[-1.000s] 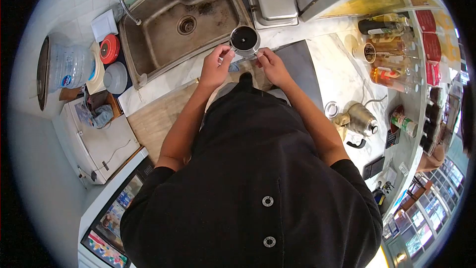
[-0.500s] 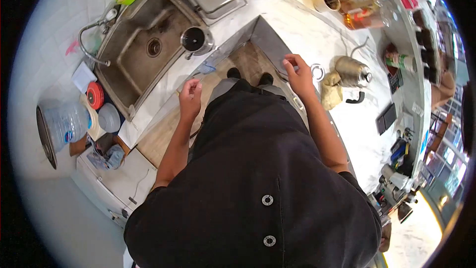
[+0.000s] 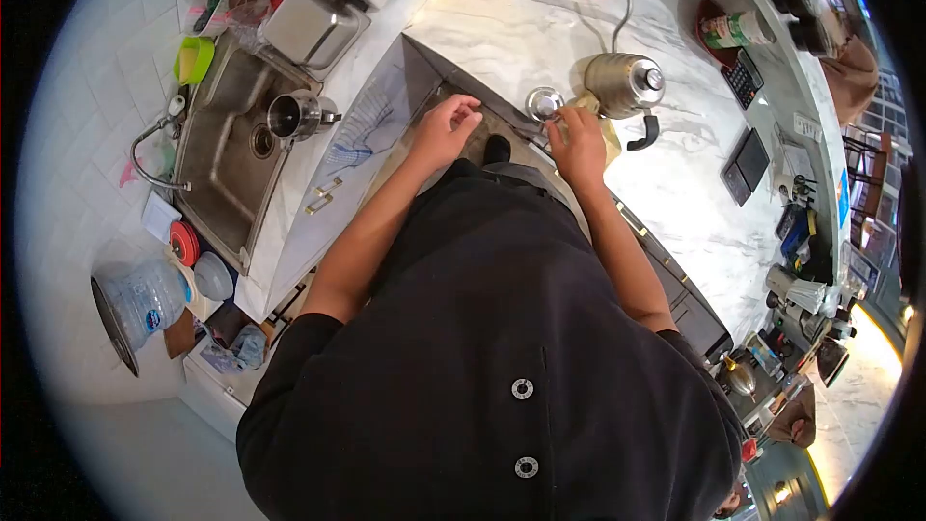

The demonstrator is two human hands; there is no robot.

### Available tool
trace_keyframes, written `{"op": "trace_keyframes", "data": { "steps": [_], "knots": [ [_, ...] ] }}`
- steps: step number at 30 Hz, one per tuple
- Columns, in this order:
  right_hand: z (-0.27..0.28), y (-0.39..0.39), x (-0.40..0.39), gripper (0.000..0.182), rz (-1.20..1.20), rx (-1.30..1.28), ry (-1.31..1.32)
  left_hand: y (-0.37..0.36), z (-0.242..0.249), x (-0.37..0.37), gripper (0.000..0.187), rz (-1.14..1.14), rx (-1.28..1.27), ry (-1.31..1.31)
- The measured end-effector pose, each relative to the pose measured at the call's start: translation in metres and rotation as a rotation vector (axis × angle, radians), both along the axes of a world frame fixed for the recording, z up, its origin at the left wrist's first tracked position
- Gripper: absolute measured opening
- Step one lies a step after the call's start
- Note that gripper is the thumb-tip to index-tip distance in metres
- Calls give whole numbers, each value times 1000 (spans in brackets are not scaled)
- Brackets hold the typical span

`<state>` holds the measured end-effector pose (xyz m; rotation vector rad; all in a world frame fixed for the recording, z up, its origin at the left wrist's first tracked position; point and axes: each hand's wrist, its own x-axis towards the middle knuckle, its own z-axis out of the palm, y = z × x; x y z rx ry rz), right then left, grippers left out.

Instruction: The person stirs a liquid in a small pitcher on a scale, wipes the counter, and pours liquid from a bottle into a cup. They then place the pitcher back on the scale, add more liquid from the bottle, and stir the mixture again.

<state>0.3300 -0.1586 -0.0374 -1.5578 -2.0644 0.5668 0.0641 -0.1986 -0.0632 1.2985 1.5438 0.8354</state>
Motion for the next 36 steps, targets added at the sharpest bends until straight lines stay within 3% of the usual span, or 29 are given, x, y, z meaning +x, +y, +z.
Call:
{"op": "trace_keyframes", "data": {
  "steps": [3,8,12,17,24,27,30,35,36],
  "knots": [
    [-6,2,11,30,59,59,-54,18,-9,26,28,8,45,16],
    [-11,6,6,66,162,11,-304,20,-19,39,28,70,-17,18],
    [-16,12,-3,71,176,-22,-406,9,-29,31,27,132,-15,-9],
    [-31,16,1,66,249,158,-453,-1,-40,22,28,196,-33,-42],
    [-42,24,-8,61,320,152,-341,-13,-24,2,28,258,-20,-22],
    [-41,35,-9,54,330,246,-348,-23,-24,-7,27,311,-32,-10],
    [-45,56,-14,32,261,412,-259,-35,-25,-13,27,363,-23,-7],
    [-21,81,-48,20,196,287,-100,-62,-34,-29,27,482,-26,-19],
    [-16,83,-62,20,152,128,106,-69,-32,-32,27,520,-33,-25]
  ]
}}
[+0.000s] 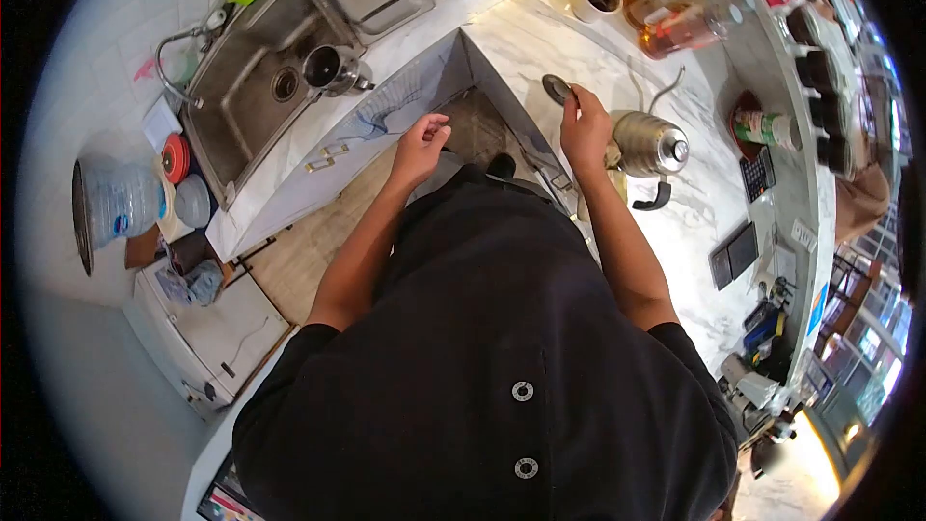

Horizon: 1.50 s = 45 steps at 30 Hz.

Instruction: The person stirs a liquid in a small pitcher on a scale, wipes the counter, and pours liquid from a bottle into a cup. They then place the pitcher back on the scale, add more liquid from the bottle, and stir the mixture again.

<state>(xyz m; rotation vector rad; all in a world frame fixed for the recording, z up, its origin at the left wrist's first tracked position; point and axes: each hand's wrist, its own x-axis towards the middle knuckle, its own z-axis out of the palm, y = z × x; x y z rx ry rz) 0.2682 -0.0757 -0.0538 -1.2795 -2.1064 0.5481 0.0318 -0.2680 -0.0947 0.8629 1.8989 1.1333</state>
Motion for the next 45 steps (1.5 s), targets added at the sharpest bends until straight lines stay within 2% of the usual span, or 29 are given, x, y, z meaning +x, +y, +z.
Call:
{"op": "trace_keyframes", "data": {
  "steps": [1,2,3,6,7,9,11,13,16,18,23,25,28,31,35,38,40,42,45],
  "knots": [
    [1,3,-14,21,-20,-177,191,-9,-1,-5,27,22,3,0],
    [-2,5,-29,23,-24,-288,241,-17,-2,-11,28,44,-17,-32],
    [-12,10,-44,23,4,-286,241,-25,-2,-18,29,67,-37,-64],
    [-39,19,-102,26,21,-711,342,-48,3,-35,29,187,-14,-47],
    [-35,18,-123,26,45,-716,340,-55,4,-43,29,211,-14,-41],
    [-21,13,-163,27,49,-1028,467,-70,3,-59,29,271,-24,-72],
    [-27,11,-195,27,83,-1013,410,-83,3,-76,28,307,-37,-68],
    [-37,5,-223,22,20,-1155,446,-89,5,-97,28,336,-43,-61],
    [-60,-2,-251,19,14,-1175,494,-96,10,-127,29,348,-38,-14],
    [-80,-7,-264,19,9,-1119,483,-95,14,-146,31,274,-30,-5],
    [-71,-21,-273,25,-46,-1030,438,-93,13,-167,31,210,-25,13],
    [-72,-19,-274,34,53,-827,174,-92,12,-171,32,208,-2,17],
    [-72,-20,-273,44,102,-738,126,-87,1,-166,32,201,-39,-19],
    [-55,-15,-261,47,223,-705,45,-83,-5,-158,32,185,-9,-57],
    [-33,-1,-226,42,209,-639,36,-70,-11,-142,32,137,-38,-94],
    [-19,11,-184,31,201,-910,401,-54,-4,-127,34,60,-127,-123],
    [-3,24,-150,31,134,-914,399,-34,-2,-118,36,-13,-173,-150],
    [16,32,-121,31,-3,-948,414,-13,-7,-105,36,-63,-113,-76],
    [19,52,-85,30,-119,-923,497,29,-6,-87,36,-150,-54,-114]
  ]
}}
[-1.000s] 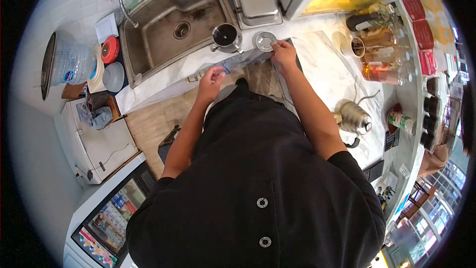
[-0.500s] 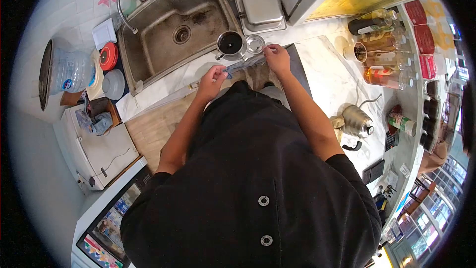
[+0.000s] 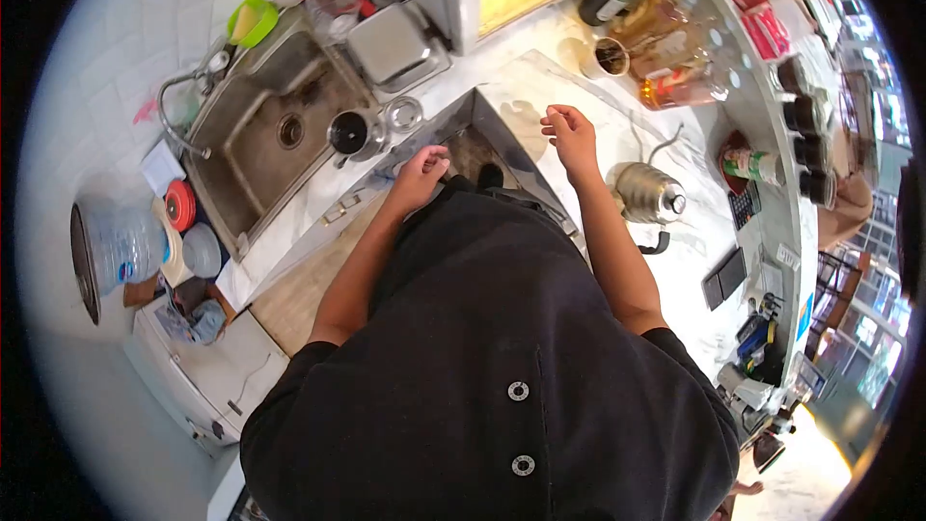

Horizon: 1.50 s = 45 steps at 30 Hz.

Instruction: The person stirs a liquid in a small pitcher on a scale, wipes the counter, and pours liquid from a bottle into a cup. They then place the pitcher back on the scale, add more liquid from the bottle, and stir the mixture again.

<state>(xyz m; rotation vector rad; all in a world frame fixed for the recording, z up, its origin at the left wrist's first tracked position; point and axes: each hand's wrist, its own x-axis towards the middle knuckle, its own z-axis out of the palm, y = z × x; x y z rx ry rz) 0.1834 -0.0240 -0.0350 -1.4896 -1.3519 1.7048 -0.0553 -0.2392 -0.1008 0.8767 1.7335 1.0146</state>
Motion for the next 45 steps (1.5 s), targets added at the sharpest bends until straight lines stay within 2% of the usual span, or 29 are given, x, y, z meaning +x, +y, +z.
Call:
{"op": "trace_keyframes", "data": {
  "steps": [7,10,12,14,17,18,20,25,28,33,37,39,45],
  "knots": [
    [18,55,46,26,-160,117,34,107,25,39,34,-130,56,20],
    [-5,88,60,25,-254,227,29,137,25,51,34,-142,83,0],
    [-10,108,65,27,-288,310,-116,156,45,58,34,-204,0,3],
    [-11,128,61,33,-334,340,-152,172,41,63,34,-223,-2,13],
    [2,147,57,43,-277,467,-428,183,33,68,34,-242,19,7],
    [8,151,54,43,-289,467,-429,189,31,68,34,-230,50,-4],
    [13,162,48,44,-302,504,-603,199,33,67,34,-269,34,7],
    [12,176,42,45,-300,458,-740,216,29,63,34,-313,10,1],
    [-4,185,38,40,-357,514,-735,220,22,63,35,-289,49,3],
    [-27,193,38,29,-437,611,-455,225,15,62,35,-325,39,22],
    [-18,190,38,26,-430,591,-326,225,24,62,34,-312,41,40],
    [-16,189,37,22,-427,497,-128,225,23,61,34,-305,38,31],
    [2,175,34,22,-394,505,13,214,14,60,33,-296,32,46]
  ]
}}
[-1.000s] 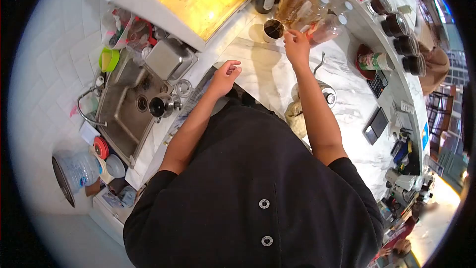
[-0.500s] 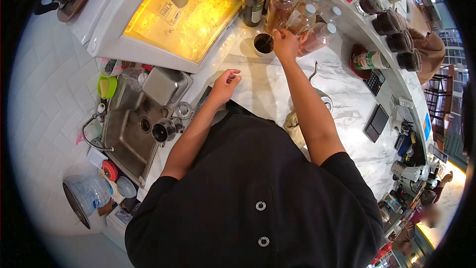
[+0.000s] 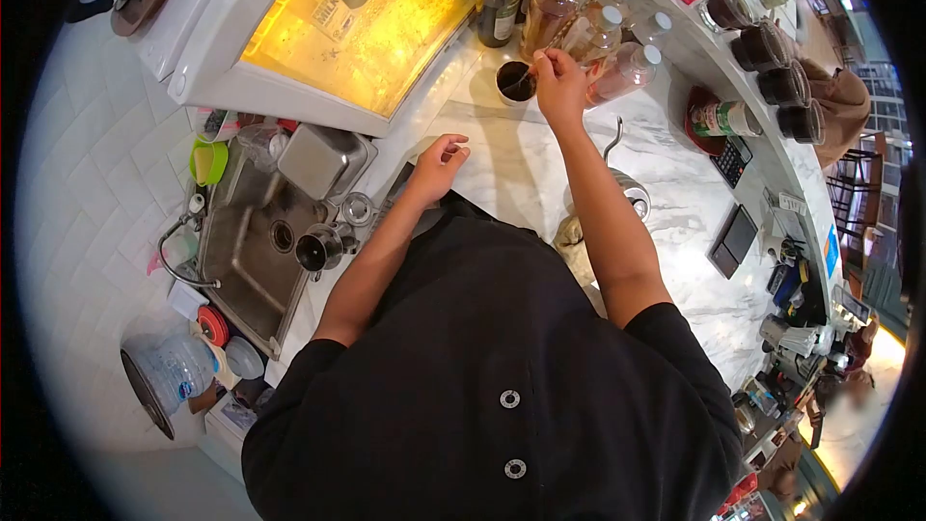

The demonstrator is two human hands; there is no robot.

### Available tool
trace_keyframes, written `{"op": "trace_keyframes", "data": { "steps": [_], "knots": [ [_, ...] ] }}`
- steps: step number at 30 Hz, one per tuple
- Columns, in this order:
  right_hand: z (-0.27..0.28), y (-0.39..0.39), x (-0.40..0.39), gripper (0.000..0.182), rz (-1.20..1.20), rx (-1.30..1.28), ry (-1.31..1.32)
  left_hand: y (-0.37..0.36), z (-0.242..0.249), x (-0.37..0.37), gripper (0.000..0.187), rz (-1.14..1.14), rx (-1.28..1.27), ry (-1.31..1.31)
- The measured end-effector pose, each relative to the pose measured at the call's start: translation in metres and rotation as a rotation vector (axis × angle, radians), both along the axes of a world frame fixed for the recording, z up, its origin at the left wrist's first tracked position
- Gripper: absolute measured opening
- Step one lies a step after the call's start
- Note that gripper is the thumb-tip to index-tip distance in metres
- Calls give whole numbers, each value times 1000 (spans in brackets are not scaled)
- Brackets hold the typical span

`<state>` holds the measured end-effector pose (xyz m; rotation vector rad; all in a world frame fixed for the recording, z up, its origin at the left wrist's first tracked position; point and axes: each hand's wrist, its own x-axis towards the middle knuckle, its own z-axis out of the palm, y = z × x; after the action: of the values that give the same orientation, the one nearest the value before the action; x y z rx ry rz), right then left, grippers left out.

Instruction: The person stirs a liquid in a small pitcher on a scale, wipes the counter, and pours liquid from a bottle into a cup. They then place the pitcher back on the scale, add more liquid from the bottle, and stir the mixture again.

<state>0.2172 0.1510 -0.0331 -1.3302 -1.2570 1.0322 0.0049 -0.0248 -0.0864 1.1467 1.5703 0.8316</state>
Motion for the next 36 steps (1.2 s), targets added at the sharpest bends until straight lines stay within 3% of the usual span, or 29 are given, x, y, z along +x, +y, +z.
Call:
{"op": "trace_keyframes", "data": {
  "steps": [7,12,15,19,23,25,28,36],
  "knots": [
    [27,-21,4,17,10,184,-228,-17,1,-3,34,35,-4,-11],
    [33,-29,17,9,116,480,-576,-35,-1,-4,33,92,37,-12],
    [38,-33,24,7,88,615,-600,-47,4,-5,31,126,19,-26],
    [46,-39,35,11,56,525,-450,-66,13,-7,30,195,55,-66],
    [61,-64,37,13,15,256,-30,-96,27,-7,30,201,35,-91],
    [67,-80,36,15,47,290,-15,-106,39,-9,31,216,18,-121],
    [83,-115,21,16,195,190,-42,-126,52,-22,35,175,-36,-153],
    [119,-184,-84,14,608,203,115,-211,113,-68,37,325,8,-261]
  ]
}}
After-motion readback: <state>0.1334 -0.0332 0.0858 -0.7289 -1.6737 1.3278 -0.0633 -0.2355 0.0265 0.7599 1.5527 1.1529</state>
